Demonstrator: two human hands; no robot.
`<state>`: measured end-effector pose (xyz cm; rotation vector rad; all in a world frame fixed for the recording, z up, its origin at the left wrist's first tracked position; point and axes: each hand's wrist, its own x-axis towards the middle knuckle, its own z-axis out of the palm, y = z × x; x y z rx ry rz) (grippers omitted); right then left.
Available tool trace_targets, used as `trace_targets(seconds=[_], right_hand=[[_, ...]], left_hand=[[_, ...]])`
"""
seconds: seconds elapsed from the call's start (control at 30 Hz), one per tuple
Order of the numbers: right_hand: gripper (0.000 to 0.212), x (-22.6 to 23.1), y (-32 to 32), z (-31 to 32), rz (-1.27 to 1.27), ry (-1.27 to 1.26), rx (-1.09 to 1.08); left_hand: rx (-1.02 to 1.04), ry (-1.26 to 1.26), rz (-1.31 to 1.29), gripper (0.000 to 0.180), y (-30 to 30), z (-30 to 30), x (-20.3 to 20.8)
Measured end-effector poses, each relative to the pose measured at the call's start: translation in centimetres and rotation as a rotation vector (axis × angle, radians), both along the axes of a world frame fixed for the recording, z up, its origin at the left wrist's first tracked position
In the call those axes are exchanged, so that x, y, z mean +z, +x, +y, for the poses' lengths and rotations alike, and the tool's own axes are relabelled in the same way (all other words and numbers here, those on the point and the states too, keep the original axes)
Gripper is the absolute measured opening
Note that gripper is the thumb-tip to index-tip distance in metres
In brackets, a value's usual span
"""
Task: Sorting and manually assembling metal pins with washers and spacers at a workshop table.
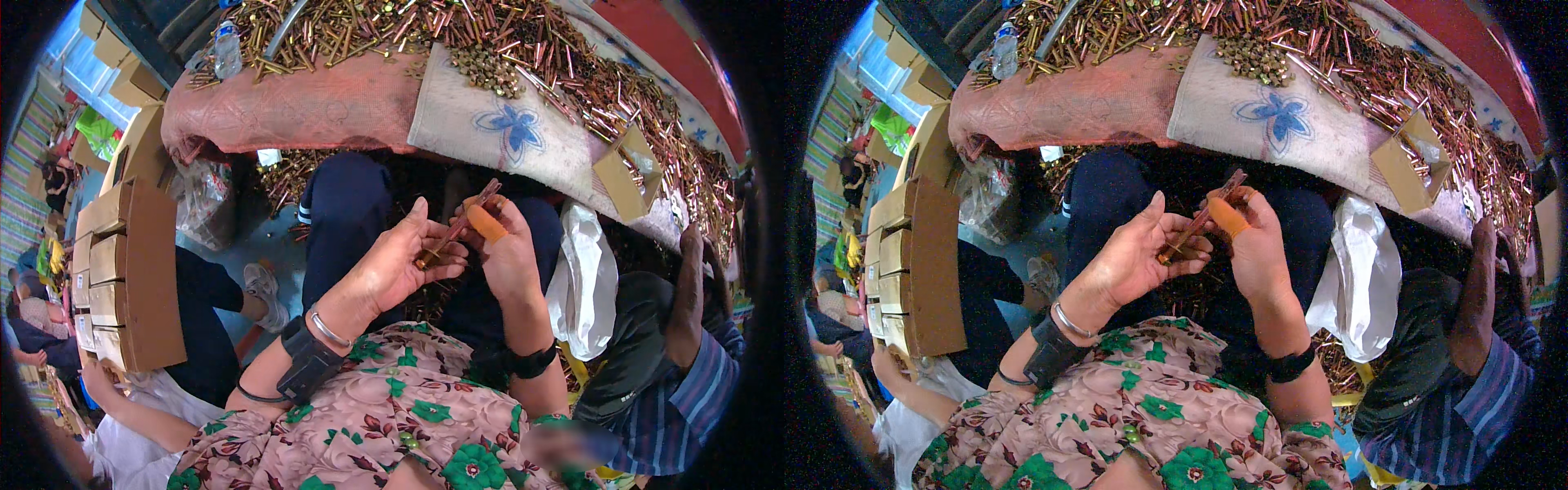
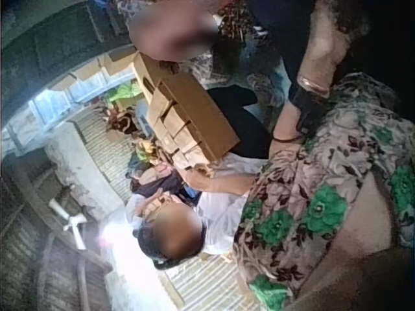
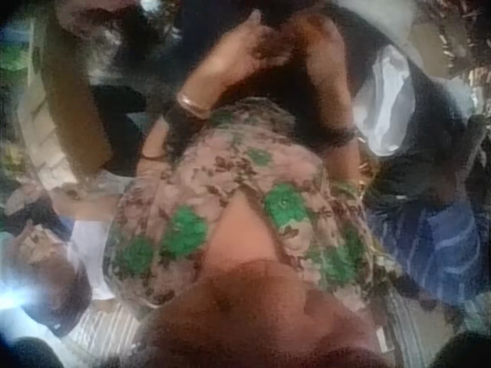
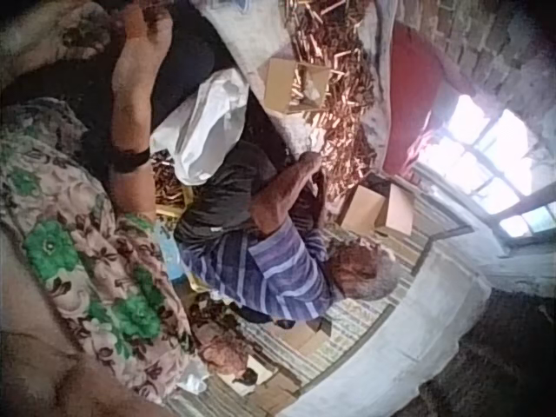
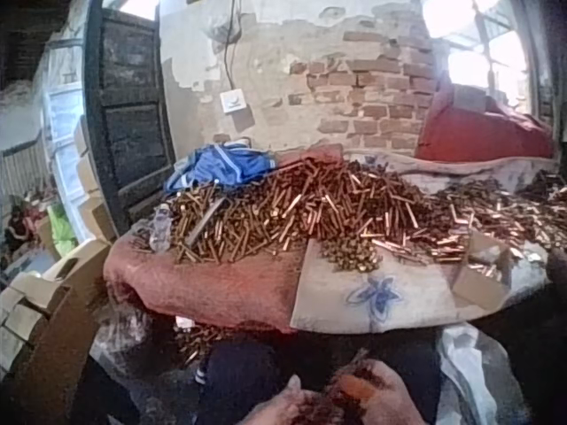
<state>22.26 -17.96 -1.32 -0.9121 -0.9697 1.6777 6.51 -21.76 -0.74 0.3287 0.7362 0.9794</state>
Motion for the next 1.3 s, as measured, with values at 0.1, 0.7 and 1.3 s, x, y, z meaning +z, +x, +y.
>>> trace_targets(seconds=[0.1, 0.7, 1.3], right_hand=[[0.015, -0.2, -0.5, -0.5, -0.090, 0.005, 0.036], [0.023, -0.7, -0.1, 3.9, -0.490, 0.179, 0.056], [0.038, -0.1, -8.0, 18.0, -1.191, 0.795, 0.020]], left_hand=[[0.006, -0.013, 0.011, 0.058, 0.2, 0.0, -0.1], [0.008, 0.010, 0.126, 0.021, -1.2, 2.9, -2.3], [0.199, -0.045, 0.126, 0.013, -4.4, 6.5, -4.5]])
